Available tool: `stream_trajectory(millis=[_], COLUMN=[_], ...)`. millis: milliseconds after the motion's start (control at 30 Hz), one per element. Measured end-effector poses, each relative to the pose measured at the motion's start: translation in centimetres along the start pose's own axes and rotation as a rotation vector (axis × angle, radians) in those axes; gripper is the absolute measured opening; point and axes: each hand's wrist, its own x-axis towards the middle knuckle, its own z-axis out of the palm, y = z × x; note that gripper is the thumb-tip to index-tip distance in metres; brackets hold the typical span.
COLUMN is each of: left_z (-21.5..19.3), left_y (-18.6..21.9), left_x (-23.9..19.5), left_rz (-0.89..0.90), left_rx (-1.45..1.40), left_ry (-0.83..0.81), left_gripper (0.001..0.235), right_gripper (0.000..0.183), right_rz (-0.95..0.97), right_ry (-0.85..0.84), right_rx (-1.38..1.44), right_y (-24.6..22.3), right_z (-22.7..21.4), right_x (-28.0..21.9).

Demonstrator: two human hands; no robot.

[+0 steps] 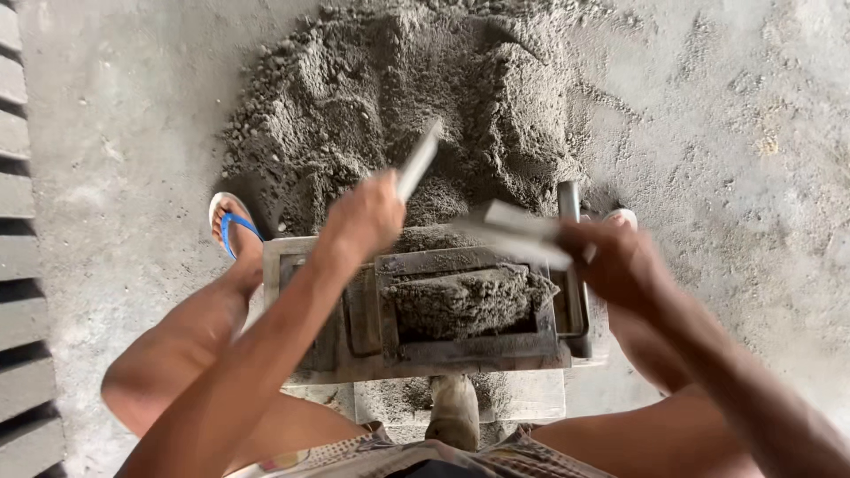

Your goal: The person scoops wet concrete into a rectangular metal mold using a trowel, levels the surface, and removes excess material. They then lift the mold, invert it to release a formed concrete brick onto a stack, and repeat the process.

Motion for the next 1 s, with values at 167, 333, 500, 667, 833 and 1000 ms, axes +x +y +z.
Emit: stream_trajectory(millis=[167, 333, 500, 667, 833, 1000], left_z=[2.7, -0.5, -0.4, 0.3, 2.9, 6.7], left_y=[-6.6, -5.2, -5.2, -1.7, 2.1, 2.5], left_x=[9.9, 5.0, 0.1, -5.5, -8.3, -9.3], left_rz=[-0.315, -0.381, -0.429, -0.483, -0.443, -0.364], left_rx=[-0.100, -0.173, -0.179, -0.286, -0.283, -0.162], left_ry=[0.129, 0.096, 0.192, 0.269, 0.255, 0.141], left_gripper=[0.040, 0.049, 0.052, 0.053, 0.049, 0.044], right_gripper=[0.021, 0.024, 0.027, 0.049, 0.029, 0.045], right_rz=[0.440, 0.353, 0.284, 0.049, 0.005, -0.048], right_ry=[-0.246, -0.401, -0.610, -0.663, -0.414, -0.245], right_rx=[0.063, -0.025, -0.173, 0.065, -0.128, -0.260], right_y=[11.5, 5.6, 0.0, -0.5, -6.1, -7.6], right_z=[4.8, 7.1, 9.6, 9.2, 2.8, 5.5], right_x=[8.2, 14.7, 17.9, 16.8, 10.0, 2.3])
